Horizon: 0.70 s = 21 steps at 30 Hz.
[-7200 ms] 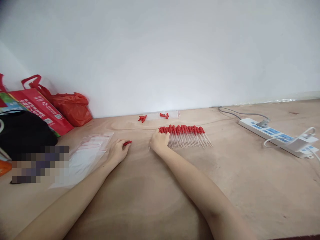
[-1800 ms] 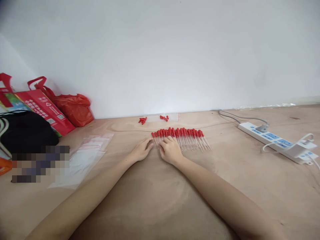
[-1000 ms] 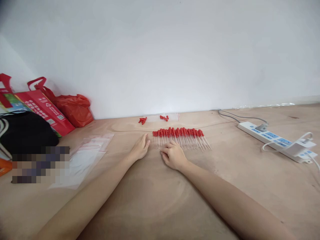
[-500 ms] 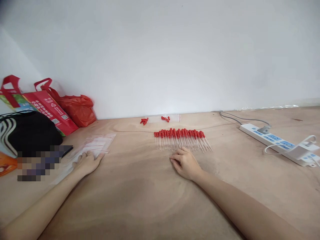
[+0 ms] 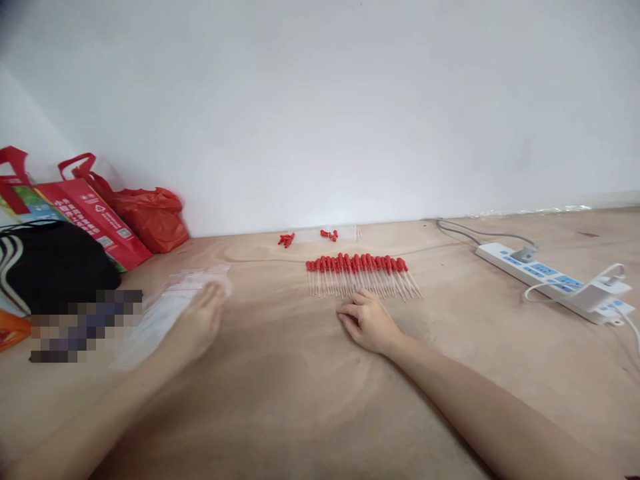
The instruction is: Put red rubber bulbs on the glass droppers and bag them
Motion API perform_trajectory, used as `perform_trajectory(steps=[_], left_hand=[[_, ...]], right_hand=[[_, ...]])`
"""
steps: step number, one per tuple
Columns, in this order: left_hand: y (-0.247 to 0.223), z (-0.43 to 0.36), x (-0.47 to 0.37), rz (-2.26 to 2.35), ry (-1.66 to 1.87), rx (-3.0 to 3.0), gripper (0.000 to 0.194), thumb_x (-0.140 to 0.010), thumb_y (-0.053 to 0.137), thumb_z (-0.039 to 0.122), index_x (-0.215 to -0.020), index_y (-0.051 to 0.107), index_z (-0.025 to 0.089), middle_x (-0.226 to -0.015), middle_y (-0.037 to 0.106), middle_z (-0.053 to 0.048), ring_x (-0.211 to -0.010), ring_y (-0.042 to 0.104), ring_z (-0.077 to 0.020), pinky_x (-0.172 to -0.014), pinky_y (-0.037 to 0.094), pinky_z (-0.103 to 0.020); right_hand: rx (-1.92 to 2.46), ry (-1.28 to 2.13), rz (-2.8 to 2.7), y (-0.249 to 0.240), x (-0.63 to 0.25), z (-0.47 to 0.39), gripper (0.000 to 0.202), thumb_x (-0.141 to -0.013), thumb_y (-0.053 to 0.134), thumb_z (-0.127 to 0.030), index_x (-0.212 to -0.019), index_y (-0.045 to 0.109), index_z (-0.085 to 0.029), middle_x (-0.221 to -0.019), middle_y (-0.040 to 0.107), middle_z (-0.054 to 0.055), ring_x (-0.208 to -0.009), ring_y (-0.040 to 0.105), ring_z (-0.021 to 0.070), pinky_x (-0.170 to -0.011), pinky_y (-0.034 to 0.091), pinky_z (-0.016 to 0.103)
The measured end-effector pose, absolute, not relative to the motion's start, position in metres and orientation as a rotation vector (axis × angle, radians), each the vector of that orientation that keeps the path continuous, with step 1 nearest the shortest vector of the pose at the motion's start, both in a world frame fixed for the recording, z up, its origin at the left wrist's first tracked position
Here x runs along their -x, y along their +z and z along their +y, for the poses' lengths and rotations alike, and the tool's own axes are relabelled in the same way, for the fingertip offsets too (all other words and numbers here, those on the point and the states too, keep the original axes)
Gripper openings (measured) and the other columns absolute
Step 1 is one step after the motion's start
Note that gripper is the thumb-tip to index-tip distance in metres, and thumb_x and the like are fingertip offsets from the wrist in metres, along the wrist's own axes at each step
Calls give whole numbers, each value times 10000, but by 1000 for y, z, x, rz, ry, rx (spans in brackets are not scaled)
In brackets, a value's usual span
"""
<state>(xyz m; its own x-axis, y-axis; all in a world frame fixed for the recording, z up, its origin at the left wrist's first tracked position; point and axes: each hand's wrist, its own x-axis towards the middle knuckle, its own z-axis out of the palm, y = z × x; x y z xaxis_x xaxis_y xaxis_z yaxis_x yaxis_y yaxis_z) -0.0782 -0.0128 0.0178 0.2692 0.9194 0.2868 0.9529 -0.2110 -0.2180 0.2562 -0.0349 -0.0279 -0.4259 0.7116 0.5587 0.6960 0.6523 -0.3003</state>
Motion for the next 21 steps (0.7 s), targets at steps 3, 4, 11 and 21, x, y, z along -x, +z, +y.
perform_trajectory(steps=[3, 4, 11, 21], left_hand=[[6, -26, 21, -1258, -190, 2569, 432, -814, 234, 123, -1169, 458, 20, -1264, 445, -181, -1237, 320, -264, -1005, 296, -422], [2, -30, 3, -1171, -220, 2653, 423, -834, 236, 143, -1177, 452, 21, -1268, 441, -183, -1245, 307, -261, -1009, 294, -419], [4, -52, -49, -1073, -126, 3051, 558, -890, 254, 430, -1292, 322, 49, -1362, 300, -178, -1282, 215, -261, -1028, 253, -421], [11, -40, -6, -1062, 84, 3180, 487, -914, 204, 429, -1359, 178, 233, -1432, 149, -51, -1315, 83, -215, -1060, 95, -471]], right_hand=[[1081, 28, -2210, -27, -258, -35, 198, -801, 466, -187, -852, 657, -188, -773, 617, 63, -745, 503, 174, -691, 428, 334], [1075, 28, -2216, -27, -259, -36, 199, -802, 465, -186, -859, 656, -188, -777, 617, 63, -746, 502, 174, -694, 427, 335], [1019, 68, -2234, -27, -264, -35, 197, -798, 474, -177, -891, 647, -194, -775, 609, 60, -740, 503, 167, -687, 425, 331], [904, 182, -2345, -19, -261, -37, 207, -813, 452, -191, -896, 641, -197, -798, 604, 67, -740, 503, 164, -669, 403, 326]])
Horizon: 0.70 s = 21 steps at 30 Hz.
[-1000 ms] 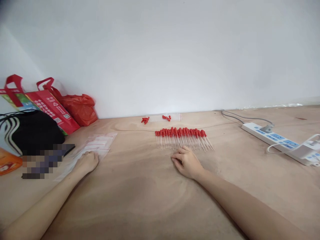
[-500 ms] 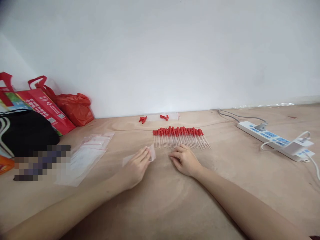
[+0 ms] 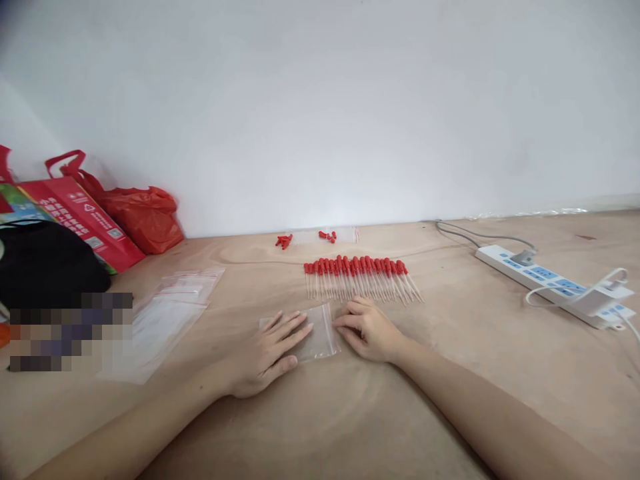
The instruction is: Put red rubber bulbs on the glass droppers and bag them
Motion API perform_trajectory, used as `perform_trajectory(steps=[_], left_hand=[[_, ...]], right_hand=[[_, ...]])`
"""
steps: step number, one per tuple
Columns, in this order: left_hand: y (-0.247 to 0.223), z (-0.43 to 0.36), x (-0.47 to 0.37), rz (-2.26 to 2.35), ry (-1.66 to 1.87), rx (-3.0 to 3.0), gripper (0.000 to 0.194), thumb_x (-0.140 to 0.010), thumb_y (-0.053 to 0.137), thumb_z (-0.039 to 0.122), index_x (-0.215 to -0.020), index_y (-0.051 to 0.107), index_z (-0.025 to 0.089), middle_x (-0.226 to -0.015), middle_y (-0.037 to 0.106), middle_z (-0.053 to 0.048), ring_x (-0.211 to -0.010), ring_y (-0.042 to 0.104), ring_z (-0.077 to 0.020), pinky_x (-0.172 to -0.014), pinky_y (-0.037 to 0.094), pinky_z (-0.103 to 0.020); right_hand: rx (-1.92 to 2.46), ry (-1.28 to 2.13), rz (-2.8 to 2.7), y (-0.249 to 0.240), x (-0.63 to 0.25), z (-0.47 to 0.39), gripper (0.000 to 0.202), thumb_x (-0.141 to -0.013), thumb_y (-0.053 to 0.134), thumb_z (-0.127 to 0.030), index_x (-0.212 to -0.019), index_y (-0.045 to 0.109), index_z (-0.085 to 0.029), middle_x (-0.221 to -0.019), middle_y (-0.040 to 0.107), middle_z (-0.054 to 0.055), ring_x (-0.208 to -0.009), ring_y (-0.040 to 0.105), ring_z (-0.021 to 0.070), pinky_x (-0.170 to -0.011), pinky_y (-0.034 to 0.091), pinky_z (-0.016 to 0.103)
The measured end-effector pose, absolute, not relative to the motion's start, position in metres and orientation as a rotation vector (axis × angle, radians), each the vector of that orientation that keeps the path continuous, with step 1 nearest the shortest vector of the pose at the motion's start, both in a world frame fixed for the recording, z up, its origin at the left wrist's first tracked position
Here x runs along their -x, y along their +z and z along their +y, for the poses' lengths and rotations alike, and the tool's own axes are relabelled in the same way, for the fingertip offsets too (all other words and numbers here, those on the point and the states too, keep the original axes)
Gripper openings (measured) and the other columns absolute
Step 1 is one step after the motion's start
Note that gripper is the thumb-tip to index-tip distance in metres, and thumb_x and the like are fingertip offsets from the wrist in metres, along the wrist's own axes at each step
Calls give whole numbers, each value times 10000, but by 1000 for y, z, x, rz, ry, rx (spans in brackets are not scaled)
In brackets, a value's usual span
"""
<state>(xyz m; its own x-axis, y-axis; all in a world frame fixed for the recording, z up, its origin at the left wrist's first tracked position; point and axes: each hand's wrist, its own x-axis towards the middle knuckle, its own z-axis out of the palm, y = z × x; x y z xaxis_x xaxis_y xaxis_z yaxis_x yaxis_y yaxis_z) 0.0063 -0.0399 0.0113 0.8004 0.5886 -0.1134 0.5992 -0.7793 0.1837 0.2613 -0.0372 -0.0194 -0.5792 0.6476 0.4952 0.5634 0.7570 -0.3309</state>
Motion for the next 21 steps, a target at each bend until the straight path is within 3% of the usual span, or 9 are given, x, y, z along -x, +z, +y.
perform_trajectory(steps=[6, 9, 13, 17, 21], left_hand=[[10, -40, -9, 977, -64, -2751, 480, -919, 228, 375, -1364, 167, 205, -1431, 154, -56, -1314, 103, -192, -1073, 89, -440], [7, -40, -8, 987, -4, -2746, 508, -908, 259, 387, -1365, 169, 183, -1431, 154, -74, -1312, 121, -197, -1074, 108, -429], [5, -40, -8, 972, 40, -2736, 524, -902, 277, 385, -1366, 162, 171, -1429, 165, -82, -1311, 127, -194, -1073, 127, -415], [6, -40, -5, 979, 51, -2699, 559, -898, 277, 406, -1375, 113, 164, -1434, 145, -83, -1313, 116, -198, -1070, 143, -409], [8, -39, 5, 1031, 10, -2617, 595, -894, 257, 443, -1381, 51, 169, -1436, 124, -81, -1306, 141, -226, -1057, 173, -428]], right_hand=[[718, 375, -2448, -7, -260, -42, 259, -822, 447, -277, -974, 623, -164, -948, 604, 95, -880, 529, 185, -785, 399, 360], [553, 492, -2507, -5, -258, -42, 407, -789, 487, -382, -1107, 561, -137, -1064, 582, 122, -1049, 486, 216, -894, 356, 384], [522, 521, -2629, -5, -253, -41, 601, -744, 520, -475, -1245, 443, -151, -1200, 512, 135, -1134, 435, 226, -980, 251, 414], [618, 474, -2716, -3, -252, -41, 579, -724, 540, -504, -1235, 451, -247, -1351, 345, 108, -1204, 347, 251, -991, 182, 462], [636, 485, -2684, -2, -255, -42, 503, -726, 563, -467, -1189, 499, -280, -1407, 231, 80, -1230, 296, 259, -974, 222, 447]])
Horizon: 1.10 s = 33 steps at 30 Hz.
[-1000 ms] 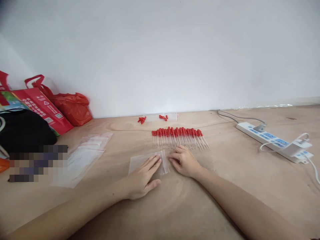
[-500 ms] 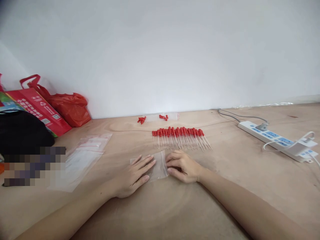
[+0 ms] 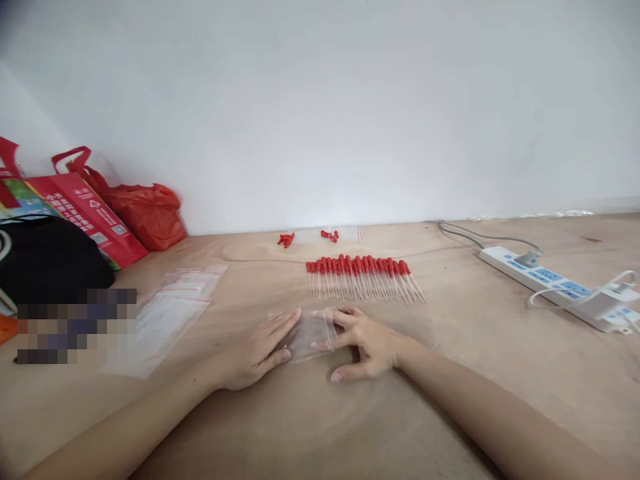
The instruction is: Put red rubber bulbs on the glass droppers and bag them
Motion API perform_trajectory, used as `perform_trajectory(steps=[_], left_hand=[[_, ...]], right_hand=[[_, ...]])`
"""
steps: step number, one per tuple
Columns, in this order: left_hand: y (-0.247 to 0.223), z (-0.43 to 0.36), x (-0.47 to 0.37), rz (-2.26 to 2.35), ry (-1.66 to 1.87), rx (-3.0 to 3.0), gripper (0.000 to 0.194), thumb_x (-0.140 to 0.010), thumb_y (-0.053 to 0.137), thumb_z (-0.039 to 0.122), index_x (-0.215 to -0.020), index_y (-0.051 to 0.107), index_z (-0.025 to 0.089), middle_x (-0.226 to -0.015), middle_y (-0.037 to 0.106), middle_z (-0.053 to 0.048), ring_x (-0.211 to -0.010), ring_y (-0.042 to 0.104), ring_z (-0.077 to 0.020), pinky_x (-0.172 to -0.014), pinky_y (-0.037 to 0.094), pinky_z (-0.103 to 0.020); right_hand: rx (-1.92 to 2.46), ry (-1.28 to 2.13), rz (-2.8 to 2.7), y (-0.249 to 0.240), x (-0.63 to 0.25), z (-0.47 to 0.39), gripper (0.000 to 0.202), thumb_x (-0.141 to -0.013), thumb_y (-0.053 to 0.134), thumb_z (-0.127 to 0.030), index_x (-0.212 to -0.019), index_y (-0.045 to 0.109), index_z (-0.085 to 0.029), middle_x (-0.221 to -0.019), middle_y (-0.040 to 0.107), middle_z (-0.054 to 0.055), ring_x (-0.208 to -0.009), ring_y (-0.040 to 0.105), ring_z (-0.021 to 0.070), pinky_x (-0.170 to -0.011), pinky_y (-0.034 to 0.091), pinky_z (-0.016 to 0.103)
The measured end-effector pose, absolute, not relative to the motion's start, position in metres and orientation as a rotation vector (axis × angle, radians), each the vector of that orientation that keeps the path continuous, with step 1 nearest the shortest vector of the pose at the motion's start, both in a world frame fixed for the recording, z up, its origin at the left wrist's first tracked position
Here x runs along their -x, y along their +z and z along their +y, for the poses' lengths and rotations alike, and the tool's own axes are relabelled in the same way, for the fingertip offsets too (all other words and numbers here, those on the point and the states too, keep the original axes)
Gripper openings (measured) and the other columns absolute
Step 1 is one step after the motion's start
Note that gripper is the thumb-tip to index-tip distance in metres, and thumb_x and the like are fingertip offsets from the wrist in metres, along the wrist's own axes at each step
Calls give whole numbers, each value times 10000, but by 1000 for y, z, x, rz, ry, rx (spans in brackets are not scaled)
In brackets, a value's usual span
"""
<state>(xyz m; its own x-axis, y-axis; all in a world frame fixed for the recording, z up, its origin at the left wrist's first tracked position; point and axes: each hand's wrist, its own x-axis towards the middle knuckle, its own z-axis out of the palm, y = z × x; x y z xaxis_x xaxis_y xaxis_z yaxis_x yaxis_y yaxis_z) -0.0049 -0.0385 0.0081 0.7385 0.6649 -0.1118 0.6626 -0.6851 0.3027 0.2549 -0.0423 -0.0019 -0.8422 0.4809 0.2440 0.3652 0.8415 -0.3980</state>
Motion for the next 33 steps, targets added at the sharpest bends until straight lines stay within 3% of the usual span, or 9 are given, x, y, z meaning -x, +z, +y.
perform_trajectory(steps=[3, 5, 9, 13, 16, 20, 26, 29, 33], left_hand=[[9, -38, 12, 1055, 4, -2590, 580, -893, 254, 451, -1379, 90, 181, -1427, 171, -73, -1296, 181, -232, -1055, 181, -426], [9, -38, 14, 1051, 20, -2589, 566, -893, 256, 450, -1375, 122, 185, -1423, 192, -69, -1293, 195, -226, -1056, 186, -415], [9, -37, 12, 1032, 50, -2595, 550, -891, 279, 436, -1365, 170, 179, -1413, 223, -71, -1291, 205, -215, -1058, 185, -414], [11, -35, 8, 1015, 60, -2621, 535, -889, 302, 421, -1356, 202, 181, -1409, 236, -74, -1288, 212, -208, -1054, 195, -408], [11, -35, 6, 1009, 72, -2634, 525, -889, 309, 415, -1355, 206, 197, -1411, 232, -71, -1288, 211, -209, -1049, 200, -410], [10, -36, 6, 995, 89, -2631, 502, -891, 316, 397, -1351, 210, 225, -1416, 225, -55, -1288, 209, -210, -1049, 193, -417], [5, -35, 8, 999, 132, -2604, 468, -882, 329, 413, -1313, 297, 234, -1383, 261, -74, -1266, 236, -225, -1026, 249, -406], [8, -36, 9, 1004, 123, -2587, 452, -888, 312, 406, -1306, 314, 236, -1340, 295, -83, -1236, 281, -225, -1014, 275, -397], [14, -38, 12, 973, 89, -2583, 456, -885, 333, 359, -1321, 283, 237, -1339, 285, -82, -1230, 291, -220, -1011, 283, -389]], right_hand=[[640, 560, -2632, -2, -256, -43, 448, -711, 591, -444, -1124, 562, -272, -1393, 259, 75, -1214, 323, 253, -968, 246, 431], [657, 644, -2586, -2, -258, -43, 398, -700, 606, -439, -1054, 614, -258, -1337, 358, 79, -1184, 369, 239, -963, 265, 415], [802, 801, -2391, -2, -269, -28, 268, -746, 555, -405, -863, 682, -201, -958, 628, 68, -903, 565, 172, -803, 417, 314], [1354, 398, -1953, -2, -280, 13, 266, -740, 528, -380, -647, 655, -166, -650, 626, 39, -610, 558, 147, -580, 417, 258], [1705, 123, -1750, -1, -278, 49, 238, -747, 493, -331, -753, 669, -171, -707, 639, 49, -665, 571, 171, -625, 401, 271], [1980, -37, -1696, -1, -263, 76, 337, -752, 478, -396, -954, 654, -193, -940, 610, 110, -888, 549, 244, -765, 370, 354], [2025, -12, -1686, -1, -247, 81, 299, -753, 473, -414, -818, 681, -210, -978, 569, 118, -981, 489, 287, -840, 299, 461], [1942, 96, -1551, 4, -251, 82, 261, -713, 521, -397, -760, 653, -178, -945, 574, 116, -956, 504, 285, -831, 320, 449], [1641, 342, -1369, 11, -267, 73, 269, -762, 470, -401, -847, 535, -154, -780, 602, 67, -752, 568, 182, -696, 415, 322]])
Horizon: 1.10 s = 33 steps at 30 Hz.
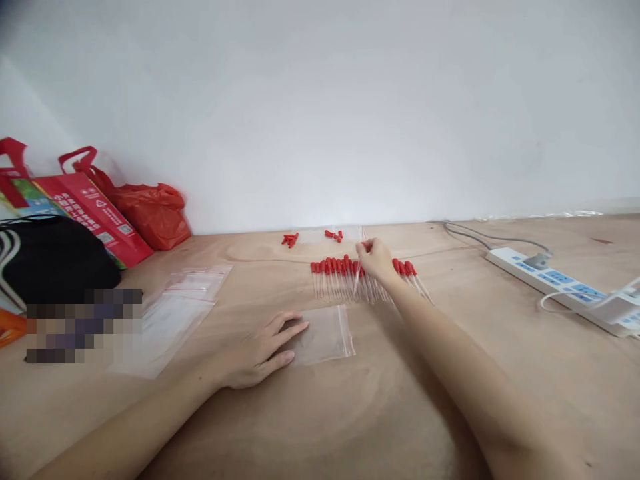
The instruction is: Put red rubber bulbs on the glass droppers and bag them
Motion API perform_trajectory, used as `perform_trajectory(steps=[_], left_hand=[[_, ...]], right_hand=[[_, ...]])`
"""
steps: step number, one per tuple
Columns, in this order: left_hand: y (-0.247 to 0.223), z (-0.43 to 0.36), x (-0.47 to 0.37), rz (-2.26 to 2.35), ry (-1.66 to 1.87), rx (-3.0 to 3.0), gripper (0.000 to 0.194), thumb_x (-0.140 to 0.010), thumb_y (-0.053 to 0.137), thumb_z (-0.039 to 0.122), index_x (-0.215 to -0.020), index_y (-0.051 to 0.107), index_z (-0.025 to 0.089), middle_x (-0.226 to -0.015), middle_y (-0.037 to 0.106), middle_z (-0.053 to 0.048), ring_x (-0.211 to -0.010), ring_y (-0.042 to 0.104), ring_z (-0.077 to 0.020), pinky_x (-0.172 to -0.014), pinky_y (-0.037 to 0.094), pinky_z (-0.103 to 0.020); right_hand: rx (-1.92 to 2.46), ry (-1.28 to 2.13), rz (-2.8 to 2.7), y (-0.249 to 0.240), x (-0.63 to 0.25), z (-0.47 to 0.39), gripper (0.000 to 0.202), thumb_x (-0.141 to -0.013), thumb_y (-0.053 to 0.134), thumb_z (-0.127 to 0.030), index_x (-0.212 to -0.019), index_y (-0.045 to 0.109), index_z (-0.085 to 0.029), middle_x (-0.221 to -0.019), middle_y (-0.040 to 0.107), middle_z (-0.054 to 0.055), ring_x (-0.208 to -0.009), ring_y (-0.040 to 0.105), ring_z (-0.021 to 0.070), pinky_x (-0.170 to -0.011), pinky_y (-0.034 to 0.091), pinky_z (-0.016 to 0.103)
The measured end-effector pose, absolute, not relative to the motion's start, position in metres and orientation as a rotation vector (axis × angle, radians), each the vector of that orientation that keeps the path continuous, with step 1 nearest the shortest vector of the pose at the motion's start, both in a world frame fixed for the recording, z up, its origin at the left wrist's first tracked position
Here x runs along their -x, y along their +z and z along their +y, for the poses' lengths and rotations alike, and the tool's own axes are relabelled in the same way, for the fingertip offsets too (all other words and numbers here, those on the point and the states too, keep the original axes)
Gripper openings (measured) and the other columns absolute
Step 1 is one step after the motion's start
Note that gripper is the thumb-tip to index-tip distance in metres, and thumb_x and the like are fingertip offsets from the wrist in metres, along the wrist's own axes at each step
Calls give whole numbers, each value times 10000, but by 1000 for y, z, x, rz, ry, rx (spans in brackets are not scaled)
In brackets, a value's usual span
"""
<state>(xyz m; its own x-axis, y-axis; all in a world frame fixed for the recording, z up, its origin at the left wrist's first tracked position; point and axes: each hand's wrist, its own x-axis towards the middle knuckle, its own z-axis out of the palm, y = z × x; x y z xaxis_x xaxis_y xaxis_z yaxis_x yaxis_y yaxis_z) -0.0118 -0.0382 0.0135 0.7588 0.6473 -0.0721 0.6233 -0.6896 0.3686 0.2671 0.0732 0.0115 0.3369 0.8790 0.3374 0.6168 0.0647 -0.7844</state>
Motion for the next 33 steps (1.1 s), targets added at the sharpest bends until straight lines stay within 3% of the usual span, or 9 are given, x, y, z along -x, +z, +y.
perform_trajectory(steps=[3, 7, 18, 27, 33], left_hand=[[14, -38, 13, 946, 100, -2588, 470, -875, 360, 332, -1324, 277, 221, -1352, 274, -83, -1241, 272, -221, -1020, 271, -385], [13, -37, 12, 940, 112, -2585, 478, -869, 371, 331, -1324, 275, 221, -1355, 273, -82, -1244, 270, -218, -1020, 272, -382], [9, -38, 11, 1013, 150, -2526, 489, -868, 364, 406, -1327, 260, 272, -1380, 243, -63, -1243, 271, -258, -1004, 285, -428], [10, -38, 11, 1021, 94, -2534, 491, -879, 337, 414, -1338, 226, 281, -1382, 218, -67, -1252, 254, -247, -1015, 269, -420], [8, -37, 11, 1015, 143, -2526, 539, -864, 367, 407, -1349, 191, 248, -1371, 230, -79, -1233, 287, -250, -1007, 287, -408]], right_hand=[[1307, 496, -1169, 5, -283, 50, 358, -759, 457, -507, -910, 418, -185, -647, 576, -9, -564, 546, 128, -558, 423, 266], [1171, 680, -981, -20, -296, 7, 393, -686, 532, -570, -804, 400, -220, -594, 558, -47, -464, 517, 107, -491, 428, 256], [1144, 967, -926, -31, -266, -29, 288, -717, 537, -483, -760, 412, -228, -683, 612, 13, -555, 600, 160, -511, 471, 297], [1139, 831, -859, -33, -289, -24, 326, -694, 560, -505, -788, 413, -229, -708, 614, -6, -555, 598, 143, -503, 460, 272], [1116, 993, -982, -31, -268, -32, 278, -736, 509, -487, -758, 408, -229, -738, 627, 23, -612, 615, 167, -551, 468, 301]])
